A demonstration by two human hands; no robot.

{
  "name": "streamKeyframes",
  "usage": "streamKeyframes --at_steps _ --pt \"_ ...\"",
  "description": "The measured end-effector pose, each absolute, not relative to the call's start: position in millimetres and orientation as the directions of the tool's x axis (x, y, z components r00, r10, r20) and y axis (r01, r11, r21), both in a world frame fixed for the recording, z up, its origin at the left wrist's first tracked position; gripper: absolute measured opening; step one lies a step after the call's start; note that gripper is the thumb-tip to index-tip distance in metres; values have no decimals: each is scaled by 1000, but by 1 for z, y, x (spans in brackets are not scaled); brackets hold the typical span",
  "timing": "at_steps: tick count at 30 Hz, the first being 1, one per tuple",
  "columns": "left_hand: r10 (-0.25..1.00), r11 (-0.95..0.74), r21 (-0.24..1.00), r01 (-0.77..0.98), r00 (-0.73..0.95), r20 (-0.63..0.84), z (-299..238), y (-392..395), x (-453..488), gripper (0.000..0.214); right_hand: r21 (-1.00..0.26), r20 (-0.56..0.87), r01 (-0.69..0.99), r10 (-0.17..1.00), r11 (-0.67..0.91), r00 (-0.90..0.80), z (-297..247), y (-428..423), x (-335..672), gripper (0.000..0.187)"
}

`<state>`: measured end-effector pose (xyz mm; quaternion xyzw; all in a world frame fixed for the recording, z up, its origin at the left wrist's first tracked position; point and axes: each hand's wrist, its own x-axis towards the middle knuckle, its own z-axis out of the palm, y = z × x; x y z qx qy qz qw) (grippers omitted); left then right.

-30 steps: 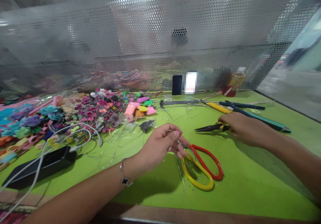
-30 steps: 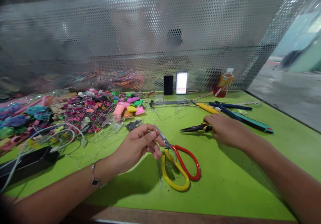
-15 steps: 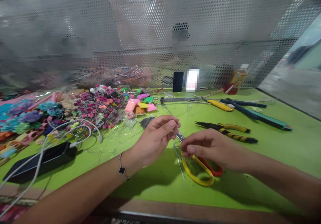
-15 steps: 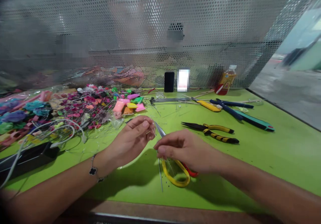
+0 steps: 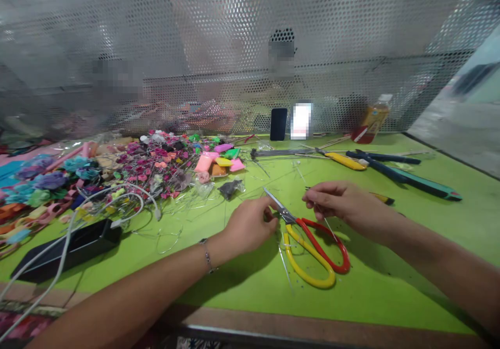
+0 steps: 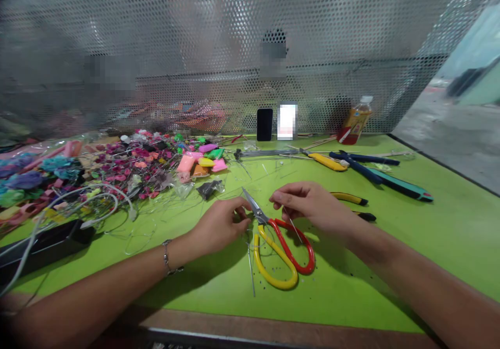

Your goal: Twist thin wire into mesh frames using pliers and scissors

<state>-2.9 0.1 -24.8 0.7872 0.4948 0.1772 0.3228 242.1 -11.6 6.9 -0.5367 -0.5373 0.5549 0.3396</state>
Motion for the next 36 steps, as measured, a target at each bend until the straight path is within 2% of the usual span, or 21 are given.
streamKeyframes --at_steps 3,6,15,23,27,32,34,36 --pt "887 -374 606 702 462 12 -22 0 -3 23 -922 -230 362 944 -134 -236 9 -15 235 55" --pt "859 -466 522 714 506 75 -23 1 -5 15 -903 -188 428 936 -45 -298 7 -18 231 49" --pt "845 -504 460 731 526 90 -24 8 -9 10 -921 -167 389 910 -7 -379 -6 -20 230 47" --pt "807 -579 346 738 579 117 -30 14 -15 15 -936 -134 351 904 19 -406 -2 -21 227 45" --pt "821 -556 470 686 542 181 -25 13 -14 12 -947 -141 320 895 1 -422 -3 -22 226 42" --pt "804 -569 686 454 484 346 -15 6 -10 15 -957 -170 288 871 -35 -460 -1 -27 223 42" --pt "821 -520 777 356 461 337 -12 3 -8 13 -956 -206 281 869 -82 -449 -2 -28 221 43" --pt "863 -368 911 187 435 259 -10 2 -6 24 -966 -230 206 876 -154 -424 -5 -30 220 43"
